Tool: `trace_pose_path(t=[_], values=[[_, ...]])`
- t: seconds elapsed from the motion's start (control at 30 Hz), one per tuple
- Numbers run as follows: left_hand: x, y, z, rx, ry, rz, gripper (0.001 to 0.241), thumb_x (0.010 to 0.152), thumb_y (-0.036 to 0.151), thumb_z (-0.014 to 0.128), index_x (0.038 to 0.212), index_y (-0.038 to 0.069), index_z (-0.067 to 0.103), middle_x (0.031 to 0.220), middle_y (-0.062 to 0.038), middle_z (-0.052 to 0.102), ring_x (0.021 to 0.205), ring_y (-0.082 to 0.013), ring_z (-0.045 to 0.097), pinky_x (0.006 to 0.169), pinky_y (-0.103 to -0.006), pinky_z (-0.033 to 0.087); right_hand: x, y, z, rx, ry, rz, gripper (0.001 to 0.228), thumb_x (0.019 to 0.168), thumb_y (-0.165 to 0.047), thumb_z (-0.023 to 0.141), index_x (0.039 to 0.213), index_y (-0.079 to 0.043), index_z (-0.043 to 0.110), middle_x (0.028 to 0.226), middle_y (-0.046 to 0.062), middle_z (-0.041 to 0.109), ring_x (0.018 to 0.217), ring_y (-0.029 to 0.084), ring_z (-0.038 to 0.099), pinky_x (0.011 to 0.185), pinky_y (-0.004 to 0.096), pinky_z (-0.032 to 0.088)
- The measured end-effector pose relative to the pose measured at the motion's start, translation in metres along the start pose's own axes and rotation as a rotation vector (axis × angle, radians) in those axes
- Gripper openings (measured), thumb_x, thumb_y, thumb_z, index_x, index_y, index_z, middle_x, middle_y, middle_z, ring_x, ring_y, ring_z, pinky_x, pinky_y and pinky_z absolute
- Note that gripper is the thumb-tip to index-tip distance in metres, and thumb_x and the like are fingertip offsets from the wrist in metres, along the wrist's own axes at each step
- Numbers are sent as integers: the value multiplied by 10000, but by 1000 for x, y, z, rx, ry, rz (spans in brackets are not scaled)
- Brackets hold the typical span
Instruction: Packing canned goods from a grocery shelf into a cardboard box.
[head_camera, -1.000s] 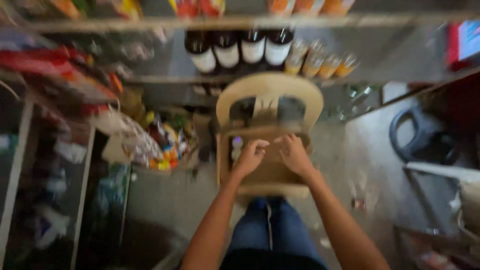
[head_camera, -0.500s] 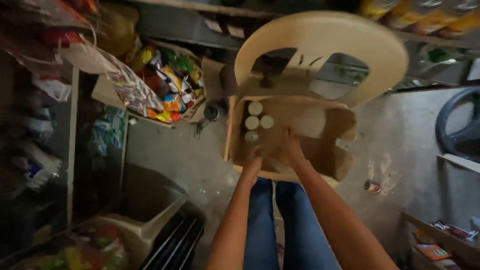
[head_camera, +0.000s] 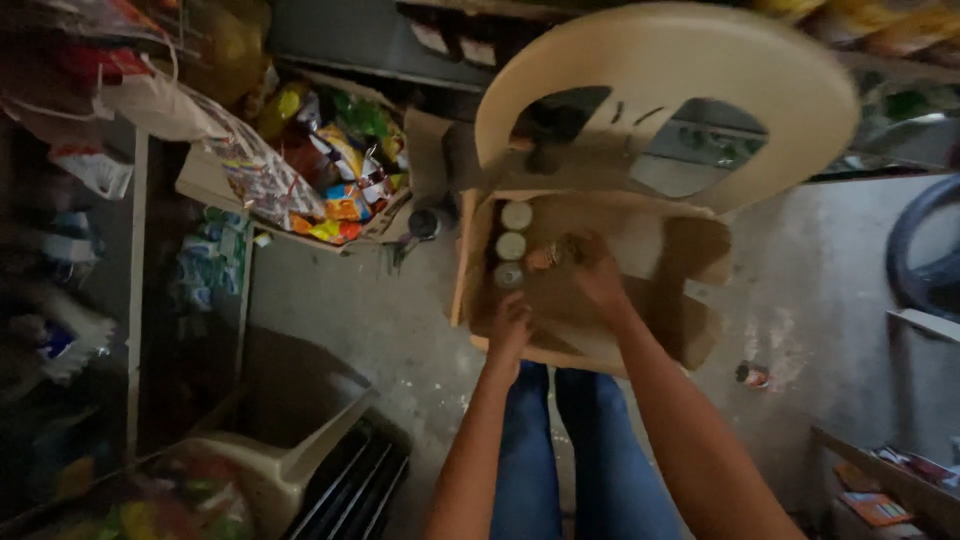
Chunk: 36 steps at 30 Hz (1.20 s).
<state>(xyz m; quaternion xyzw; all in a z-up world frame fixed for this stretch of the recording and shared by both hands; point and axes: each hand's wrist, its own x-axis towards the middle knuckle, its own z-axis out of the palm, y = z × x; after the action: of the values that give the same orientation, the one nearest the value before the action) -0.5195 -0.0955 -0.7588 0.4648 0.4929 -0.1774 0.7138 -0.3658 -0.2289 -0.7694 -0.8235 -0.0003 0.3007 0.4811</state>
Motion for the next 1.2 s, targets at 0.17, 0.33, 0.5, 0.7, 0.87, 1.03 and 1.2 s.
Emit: trace_pose_path(t=[0.17,0.33,0.5,0.7,0.87,1.03,1.2], values=[[-49,51,41,-196,41,-76,549,1006,467,522,1415,101,528,1174,-79,620,1015,-246,626,857,-446,528,-51,-34,-66,549,-125,180,533,954,-319,644,1414,-70,545,1406,78,619,1254,221,576,994,368,485],[-111,110,86,-561,-430,-33,679,955,577,533,1386,54,570,1280,-106,698,1075,-232,739,905,-443,635,-75,-79,-118,456,-127,-32,469,1058,-373,560,1379,-42,641,1399,101,673,1287,194,587,1087,294,415],[-165,179,133,-312,-517,260,529,1000,440,614,1373,69,560,1277,-133,664,1099,-293,669,932,-445,582,-136,-237,-191,898,-184,-96,498,992,-283,528,1467,-148,463,1285,80,685,1121,208,610,929,376,479],[-241,275,195,-277,-647,756,483,1022,341,594,1436,112,499,1379,-67,566,1228,-179,581,1032,-355,496,-162,-304,-251,645,-33,-514,507,1012,-243,637,1476,-75,522,1273,32,656,1164,124,603,1005,305,490],[-324,364,231,-266,-862,922,499,1004,278,624,1440,121,440,1370,-93,542,1251,-217,543,1043,-384,457,-215,-409,-312,330,183,-505,578,951,-249,744,1468,-82,546,1168,100,684,956,180,585,791,347,478],[-413,451,250,20,-799,1338,507,1059,345,551,1481,84,449,1457,-93,526,1358,-207,493,1139,-364,394,-221,-487,-369,355,230,-933,573,896,-191,799,1384,-32,544,1198,67,698,1035,137,679,843,294,583],[-467,528,263,205,-627,1593,493,1082,306,496,1517,84,434,1449,-111,548,1313,-230,554,1113,-373,441,-249,-577,-400,130,489,-1246,664,899,-145,820,1459,-29,482,1295,84,657,1146,165,661,969,327,554]])
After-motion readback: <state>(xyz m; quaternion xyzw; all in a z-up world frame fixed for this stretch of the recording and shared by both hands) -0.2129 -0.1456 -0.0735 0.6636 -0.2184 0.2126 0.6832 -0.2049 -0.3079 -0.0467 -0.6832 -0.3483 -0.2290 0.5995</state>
